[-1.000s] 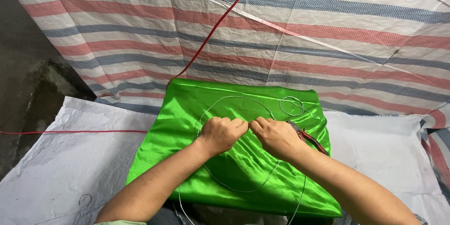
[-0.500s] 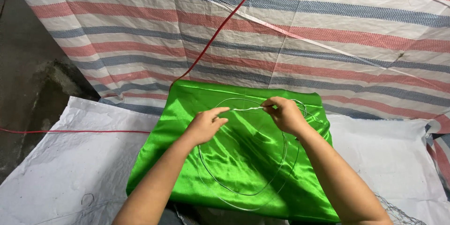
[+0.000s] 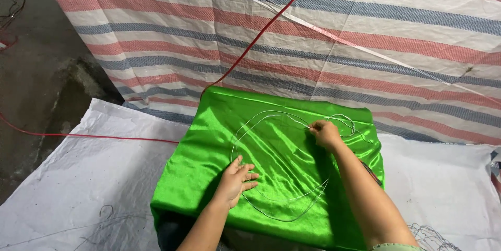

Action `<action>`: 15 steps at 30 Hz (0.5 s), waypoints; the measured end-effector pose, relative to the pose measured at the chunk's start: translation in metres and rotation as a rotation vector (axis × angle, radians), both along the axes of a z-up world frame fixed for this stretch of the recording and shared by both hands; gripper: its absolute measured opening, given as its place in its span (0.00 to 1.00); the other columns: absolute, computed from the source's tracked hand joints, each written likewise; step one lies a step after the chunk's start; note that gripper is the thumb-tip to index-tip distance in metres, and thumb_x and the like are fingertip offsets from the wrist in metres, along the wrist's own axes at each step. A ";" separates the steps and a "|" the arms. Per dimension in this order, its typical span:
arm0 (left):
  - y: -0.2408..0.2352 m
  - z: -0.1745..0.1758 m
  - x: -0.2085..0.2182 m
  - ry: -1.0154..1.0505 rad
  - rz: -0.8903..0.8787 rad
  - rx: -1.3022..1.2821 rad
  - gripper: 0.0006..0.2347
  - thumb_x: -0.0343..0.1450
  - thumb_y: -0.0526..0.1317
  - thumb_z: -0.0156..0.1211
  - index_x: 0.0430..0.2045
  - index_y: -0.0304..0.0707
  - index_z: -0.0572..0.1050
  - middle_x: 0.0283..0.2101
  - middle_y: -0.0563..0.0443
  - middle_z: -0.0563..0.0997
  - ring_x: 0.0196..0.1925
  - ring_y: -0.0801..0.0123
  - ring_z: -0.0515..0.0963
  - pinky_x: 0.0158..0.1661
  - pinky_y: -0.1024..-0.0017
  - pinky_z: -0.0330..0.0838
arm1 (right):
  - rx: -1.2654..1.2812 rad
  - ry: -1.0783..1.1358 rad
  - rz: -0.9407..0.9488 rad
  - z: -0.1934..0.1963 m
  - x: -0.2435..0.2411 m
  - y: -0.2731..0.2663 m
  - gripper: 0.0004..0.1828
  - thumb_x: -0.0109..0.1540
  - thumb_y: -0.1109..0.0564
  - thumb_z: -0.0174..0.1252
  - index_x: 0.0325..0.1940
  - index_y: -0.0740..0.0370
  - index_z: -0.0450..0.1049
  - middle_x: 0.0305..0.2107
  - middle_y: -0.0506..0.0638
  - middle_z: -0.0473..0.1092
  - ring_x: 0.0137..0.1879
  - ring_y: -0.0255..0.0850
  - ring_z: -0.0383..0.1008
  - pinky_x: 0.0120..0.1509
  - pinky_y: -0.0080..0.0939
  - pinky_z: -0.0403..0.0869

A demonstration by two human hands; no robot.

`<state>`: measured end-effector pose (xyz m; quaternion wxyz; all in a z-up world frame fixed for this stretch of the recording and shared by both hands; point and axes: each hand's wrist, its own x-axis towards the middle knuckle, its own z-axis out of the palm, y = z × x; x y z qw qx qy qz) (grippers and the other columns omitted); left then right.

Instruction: Bending and cutting thin metal wires to create a circular frame on a green cloth surface.

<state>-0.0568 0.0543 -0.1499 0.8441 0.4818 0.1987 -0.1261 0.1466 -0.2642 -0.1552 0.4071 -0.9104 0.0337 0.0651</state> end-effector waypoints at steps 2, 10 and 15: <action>0.001 0.022 -0.006 -0.012 -0.030 0.108 0.34 0.73 0.33 0.53 0.74 0.38 0.40 0.64 0.32 0.71 0.50 0.51 0.81 0.46 0.61 0.81 | 0.020 0.026 -0.021 0.012 -0.010 0.008 0.08 0.65 0.61 0.61 0.47 0.63 0.81 0.30 0.51 0.77 0.26 0.39 0.73 0.35 0.39 0.74; 0.007 0.056 -0.014 0.004 -0.163 0.543 0.34 0.72 0.34 0.56 0.73 0.38 0.44 0.71 0.39 0.64 0.55 0.53 0.83 0.47 0.64 0.88 | -0.362 -0.083 0.031 0.029 -0.023 0.025 0.12 0.64 0.54 0.56 0.46 0.56 0.83 0.39 0.53 0.81 0.41 0.53 0.80 0.50 0.50 0.77; 0.026 0.021 -0.003 -0.060 -0.158 0.742 0.32 0.70 0.34 0.64 0.71 0.39 0.56 0.62 0.34 0.75 0.33 0.58 0.88 0.26 0.67 0.88 | -0.325 0.002 0.149 0.040 -0.028 0.015 0.23 0.65 0.53 0.57 0.65 0.37 0.75 0.51 0.62 0.78 0.63 0.62 0.74 0.69 0.61 0.72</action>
